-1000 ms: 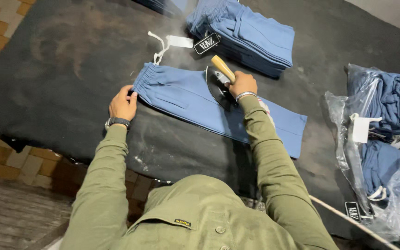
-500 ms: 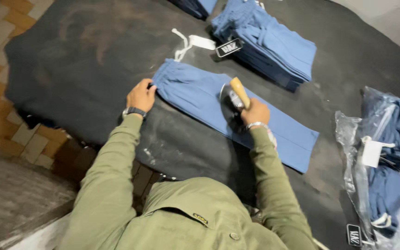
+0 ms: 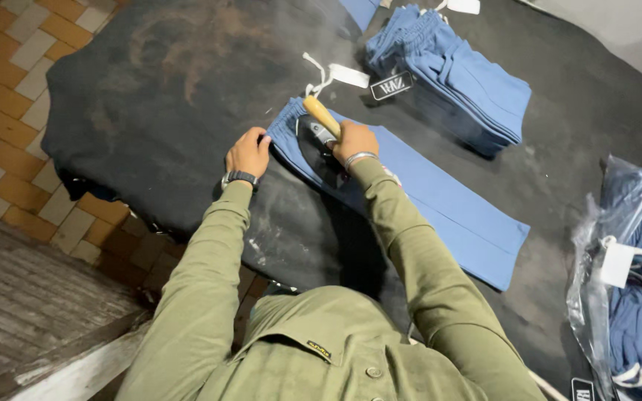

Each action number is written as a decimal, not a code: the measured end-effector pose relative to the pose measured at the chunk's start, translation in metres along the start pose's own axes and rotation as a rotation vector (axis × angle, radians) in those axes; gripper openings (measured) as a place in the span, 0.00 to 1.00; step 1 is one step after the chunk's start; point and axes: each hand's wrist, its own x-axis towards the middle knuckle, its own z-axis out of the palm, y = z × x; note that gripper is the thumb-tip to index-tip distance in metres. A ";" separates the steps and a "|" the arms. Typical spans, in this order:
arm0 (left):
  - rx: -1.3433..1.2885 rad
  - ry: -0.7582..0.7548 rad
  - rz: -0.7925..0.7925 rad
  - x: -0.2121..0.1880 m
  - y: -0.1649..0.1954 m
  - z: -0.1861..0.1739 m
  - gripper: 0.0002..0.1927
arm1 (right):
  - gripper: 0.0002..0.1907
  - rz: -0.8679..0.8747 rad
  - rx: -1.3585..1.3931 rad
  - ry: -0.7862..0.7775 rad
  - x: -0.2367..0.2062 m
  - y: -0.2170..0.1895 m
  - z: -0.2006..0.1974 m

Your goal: The person irons multiple pairs of blue trousers on a black ironing board. They repeatedly pick up each pair, smooth it out, press it with a steam iron, fold it, and place it on a growing stack. The process is repeated for several items in a consistent sequence.

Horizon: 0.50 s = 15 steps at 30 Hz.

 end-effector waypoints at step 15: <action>0.070 -0.021 0.238 -0.022 -0.033 0.030 0.12 | 0.10 0.250 -0.007 0.204 -0.112 0.144 -0.002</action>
